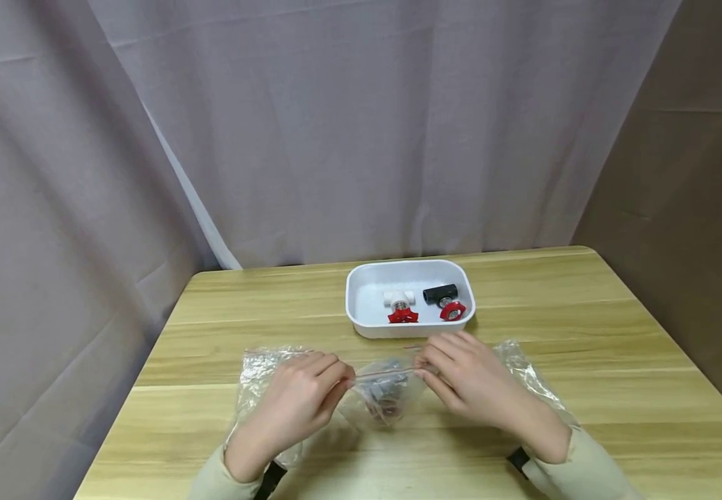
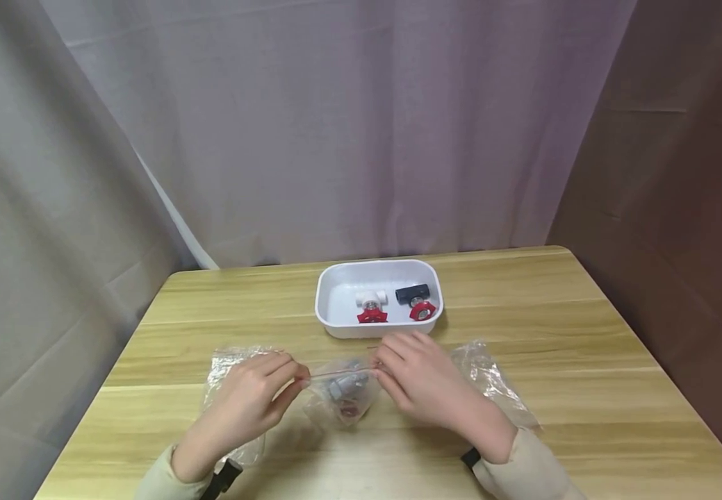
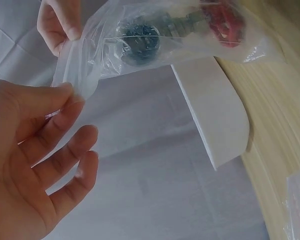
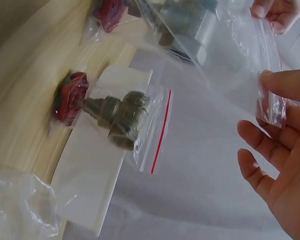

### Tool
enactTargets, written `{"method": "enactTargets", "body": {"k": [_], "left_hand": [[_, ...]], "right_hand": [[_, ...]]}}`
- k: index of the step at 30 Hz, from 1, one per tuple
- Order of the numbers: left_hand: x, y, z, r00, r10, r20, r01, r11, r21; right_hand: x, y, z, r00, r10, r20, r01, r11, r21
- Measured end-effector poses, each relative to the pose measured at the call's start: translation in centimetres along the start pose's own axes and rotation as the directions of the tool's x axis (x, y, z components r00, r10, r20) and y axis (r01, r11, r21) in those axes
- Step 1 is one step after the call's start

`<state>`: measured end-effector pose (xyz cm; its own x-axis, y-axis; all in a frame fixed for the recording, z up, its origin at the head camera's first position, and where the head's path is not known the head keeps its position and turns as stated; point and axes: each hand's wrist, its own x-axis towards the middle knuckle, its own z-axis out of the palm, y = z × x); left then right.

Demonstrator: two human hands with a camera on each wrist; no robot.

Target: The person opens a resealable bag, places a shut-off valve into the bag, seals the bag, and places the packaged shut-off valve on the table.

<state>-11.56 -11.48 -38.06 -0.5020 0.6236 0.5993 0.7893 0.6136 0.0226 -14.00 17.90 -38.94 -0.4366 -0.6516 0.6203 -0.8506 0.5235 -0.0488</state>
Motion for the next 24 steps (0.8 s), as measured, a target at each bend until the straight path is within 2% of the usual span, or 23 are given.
{"method": "enactTargets", "body": {"k": [18, 24], "left_hand": [[-0.33, -0.16, 0.21, 1.0, -0.013, 0.003, 0.013, 1.0, 0.004], [-0.51, -0.18, 0.35, 0.999, -0.032, 0.012, 0.032, 0.999, -0.003]], "right_hand": [[-0.42, 0.41, -0.43, 0.999, 0.041, -0.021, -0.04, 0.999, 0.032], [-0.75, 0.58, -0.21, 0.998, 0.049, -0.04, -0.049, 0.999, 0.014]]}}
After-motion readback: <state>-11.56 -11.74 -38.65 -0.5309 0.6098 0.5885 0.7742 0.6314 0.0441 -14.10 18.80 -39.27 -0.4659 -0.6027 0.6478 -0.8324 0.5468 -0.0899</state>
